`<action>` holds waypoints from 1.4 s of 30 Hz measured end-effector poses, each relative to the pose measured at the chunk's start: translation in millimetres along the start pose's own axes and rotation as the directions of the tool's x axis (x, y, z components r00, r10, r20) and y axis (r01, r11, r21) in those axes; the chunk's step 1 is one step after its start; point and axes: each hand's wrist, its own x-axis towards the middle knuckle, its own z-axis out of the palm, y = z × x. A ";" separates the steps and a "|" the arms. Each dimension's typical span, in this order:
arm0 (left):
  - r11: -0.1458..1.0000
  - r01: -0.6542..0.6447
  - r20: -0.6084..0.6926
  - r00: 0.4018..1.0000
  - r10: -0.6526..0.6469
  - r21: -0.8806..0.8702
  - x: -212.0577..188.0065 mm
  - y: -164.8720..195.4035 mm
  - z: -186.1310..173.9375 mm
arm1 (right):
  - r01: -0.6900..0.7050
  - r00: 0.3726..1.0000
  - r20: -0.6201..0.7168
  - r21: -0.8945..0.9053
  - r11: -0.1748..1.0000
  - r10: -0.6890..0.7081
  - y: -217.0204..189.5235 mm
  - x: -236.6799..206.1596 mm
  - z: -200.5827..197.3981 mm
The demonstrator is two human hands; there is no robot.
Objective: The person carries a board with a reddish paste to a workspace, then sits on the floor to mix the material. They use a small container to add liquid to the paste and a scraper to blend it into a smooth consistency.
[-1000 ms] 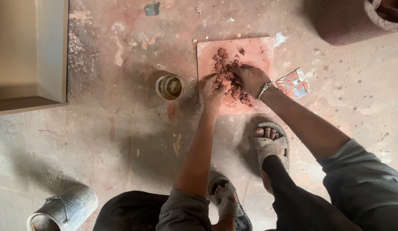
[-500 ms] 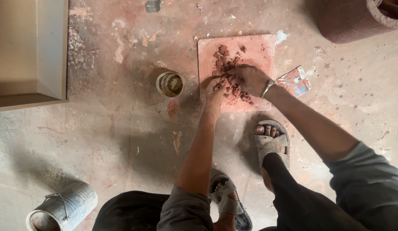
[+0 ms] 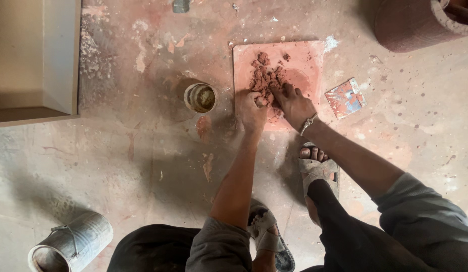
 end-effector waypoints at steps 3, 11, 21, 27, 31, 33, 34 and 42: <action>0.997 0.067 0.051 0.996 -0.069 0.046 0.8 4.3 -7.1 | 0.003 1.000 0.016 0.078 0.997 -0.004 9.9 10.1 -0.1; 0.993 -0.031 0.080 0.997 0.022 0.118 3.0 16.0 -16.1 | -0.036 0.999 0.028 0.130 0.991 0.033 27.1 28.4 -17.7; 0.977 -0.191 -0.021 0.981 0.194 0.093 4.6 10.6 -7.5 | 0.035 0.999 0.008 0.319 0.947 -0.040 32.2 31.7 -12.8; 0.987 -0.155 -0.024 0.988 0.154 -0.033 2.7 8.3 -3.8 | -0.098 0.994 0.087 0.493 0.864 0.063 38.5 33.3 -8.6; 0.999 0.050 0.064 0.997 -0.051 0.022 2.8 9.2 -5.3 | -0.259 0.966 0.130 0.479 0.839 0.224 35.4 32.4 -13.6; 0.999 0.001 0.008 1.000 -0.002 0.037 3.9 12.1 -8.4 | -0.258 0.966 0.109 0.446 0.857 0.234 32.6 31.5 -15.6; 0.999 -0.023 -0.020 1.000 0.024 0.046 4.1 13.9 -9.9 | -0.235 0.972 0.090 0.423 0.875 0.218 31.5 31.0 -15.8; 0.994 -0.079 -0.029 0.996 0.081 0.070 5.5 14.3 -11.3 | -0.191 0.981 0.109 0.473 0.860 0.158 36.2 31.7 -10.7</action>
